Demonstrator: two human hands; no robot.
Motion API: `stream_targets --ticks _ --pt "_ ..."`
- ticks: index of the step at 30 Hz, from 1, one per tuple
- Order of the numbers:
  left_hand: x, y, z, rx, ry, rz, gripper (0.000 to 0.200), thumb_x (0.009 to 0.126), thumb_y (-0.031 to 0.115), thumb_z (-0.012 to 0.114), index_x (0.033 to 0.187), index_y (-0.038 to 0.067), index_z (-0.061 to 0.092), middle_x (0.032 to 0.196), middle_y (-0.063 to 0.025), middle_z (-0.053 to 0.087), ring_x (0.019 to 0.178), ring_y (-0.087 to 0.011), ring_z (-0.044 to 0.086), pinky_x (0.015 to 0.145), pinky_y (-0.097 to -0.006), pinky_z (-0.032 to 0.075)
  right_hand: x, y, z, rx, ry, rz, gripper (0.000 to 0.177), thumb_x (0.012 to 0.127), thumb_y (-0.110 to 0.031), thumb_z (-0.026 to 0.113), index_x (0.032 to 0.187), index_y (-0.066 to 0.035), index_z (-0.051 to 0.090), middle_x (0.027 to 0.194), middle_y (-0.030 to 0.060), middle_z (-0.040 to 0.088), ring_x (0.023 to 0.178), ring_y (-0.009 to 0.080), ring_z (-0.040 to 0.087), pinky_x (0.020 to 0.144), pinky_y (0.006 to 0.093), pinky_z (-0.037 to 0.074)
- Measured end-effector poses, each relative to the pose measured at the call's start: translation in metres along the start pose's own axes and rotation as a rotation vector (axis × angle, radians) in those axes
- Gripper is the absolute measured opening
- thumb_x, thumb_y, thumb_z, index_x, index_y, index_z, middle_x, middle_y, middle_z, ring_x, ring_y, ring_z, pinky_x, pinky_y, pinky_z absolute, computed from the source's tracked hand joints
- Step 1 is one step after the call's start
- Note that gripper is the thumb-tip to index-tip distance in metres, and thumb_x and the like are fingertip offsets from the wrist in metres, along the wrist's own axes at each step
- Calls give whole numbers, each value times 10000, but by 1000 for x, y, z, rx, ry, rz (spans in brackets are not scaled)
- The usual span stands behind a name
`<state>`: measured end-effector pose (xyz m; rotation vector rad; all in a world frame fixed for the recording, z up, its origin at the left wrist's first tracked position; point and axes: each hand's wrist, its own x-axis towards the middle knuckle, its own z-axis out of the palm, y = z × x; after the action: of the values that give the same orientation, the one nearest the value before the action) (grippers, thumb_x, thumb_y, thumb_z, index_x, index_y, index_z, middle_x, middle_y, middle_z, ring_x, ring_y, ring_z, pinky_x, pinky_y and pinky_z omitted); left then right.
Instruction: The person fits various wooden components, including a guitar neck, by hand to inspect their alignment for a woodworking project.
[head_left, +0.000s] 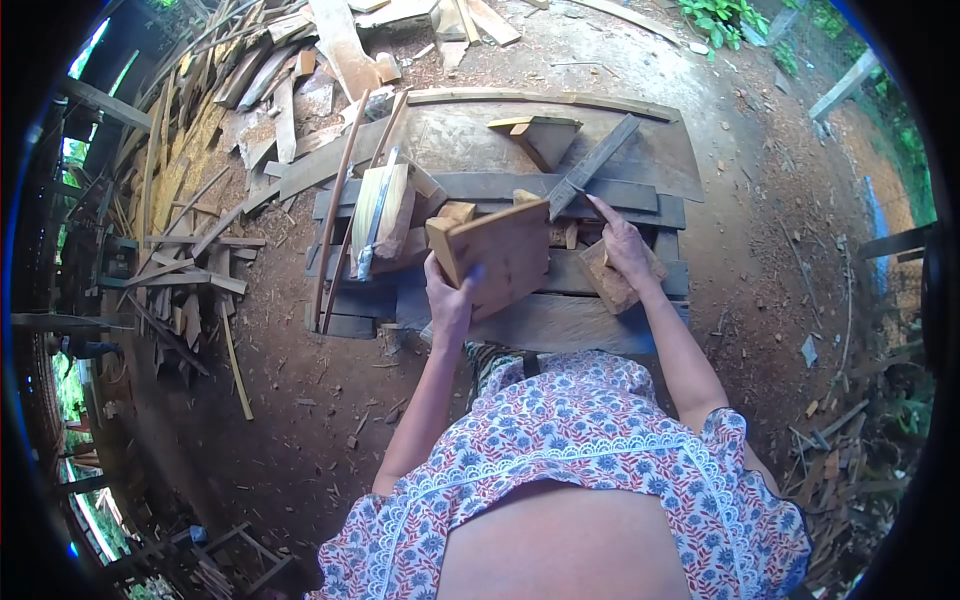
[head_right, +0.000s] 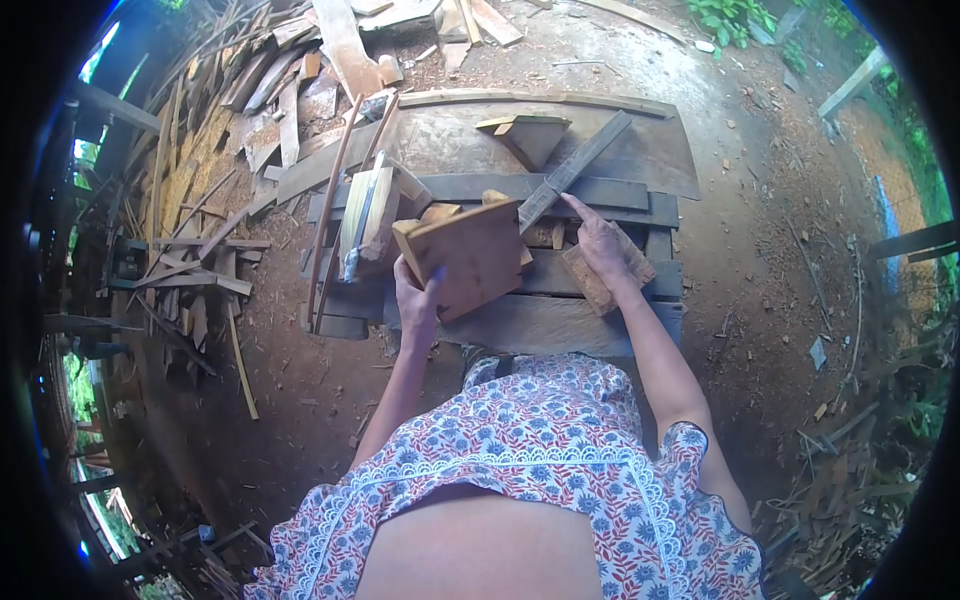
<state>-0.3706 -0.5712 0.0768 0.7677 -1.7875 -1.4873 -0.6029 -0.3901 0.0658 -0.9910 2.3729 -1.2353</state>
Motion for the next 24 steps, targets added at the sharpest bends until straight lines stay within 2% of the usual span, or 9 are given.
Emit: stream_targets --ticks 2,3,4,5,6,12,15,20,24 --pt "-1 -4 -4 -444 -2 -557 667 812 359 714 1295 26 396 1155 -135 562 1051 -213 570 896 -355 474 -12 -45 -15 -66 -106 193 563 855 29 409 1387 -153 421 1287 162 550 1186 289 535 1011 348 414" --pt "-4 -4 -3 -446 8 -556 667 812 359 714 1295 26 396 1155 -135 562 1051 -213 570 896 -355 474 -13 -59 -18 -137 -195 373 550 875 24 404 1395 -155 413 1294 164 547 1193 283 533 1013 336 406" --pt "-7 -4 0 -691 -10 -699 620 851 392 652 1289 29 406 1159 -139 566 1018 -233 591 894 -392 493 -14 -49 -11 -138 -200 363 550 875 24 404 1395 -155 413 1294 164 547 1193 283 533 1013 336 406" --pt "-10 -4 4 -937 -33 -837 584 890 426 590 1283 31 416 1163 -143 570 986 -253 612 891 -428 512 -15 -30 2 79 -124 140 535 889 19 403 1396 -152 412 1301 165 544 1204 279 526 1022 322 393" --pt "-13 -11 6 -988 -52 -849 621 870 472 605 1295 55 429 1194 -149 570 977 -260 618 813 -425 532 -16 -36 6 296 -45 -80 521 903 15 401 1397 -150 412 1307 165 540 1215 274 519 1032 308 379" --pt "-24 -26 13 -1348 -226 -1025 547 865 455 625 1269 120 475 1155 -111 598 964 -255 626 700 -400 537 7 -64 7 254 -206 -275 483 902 50 386 1346 -118 475 1353 121 508 1257 256 479 1073 332 360" --pt "-23 -26 20 -1407 -191 -1086 521 856 450 638 1237 121 505 1125 -96 614 929 -247 631 686 -394 536 1 -64 4 159 -187 -280 467 909 63 391 1350 -72 468 1336 107 530 1254 206 477 1085 300 333" --pt "-27 -24 31 -1301 -98 -1137 460 829 446 671 1142 121 580 1071 -85 629 847 -226 630 679 -361 530 -18 -57 -8 123 -90 -80 506 902 45 397 1373 -131 448 1304 135 547 1181 259 548 989 348 426" --pt "-26 -54 26 -1464 -128 -1209 474 819 443 680 1137 106 580 1016 -89 627 821 -229 622 694 -364 534 -21 -49 -9 106 -111 -218 523 848 45 451 1334 -141 503 1265 126 578 1112 282 588 916 354 448"
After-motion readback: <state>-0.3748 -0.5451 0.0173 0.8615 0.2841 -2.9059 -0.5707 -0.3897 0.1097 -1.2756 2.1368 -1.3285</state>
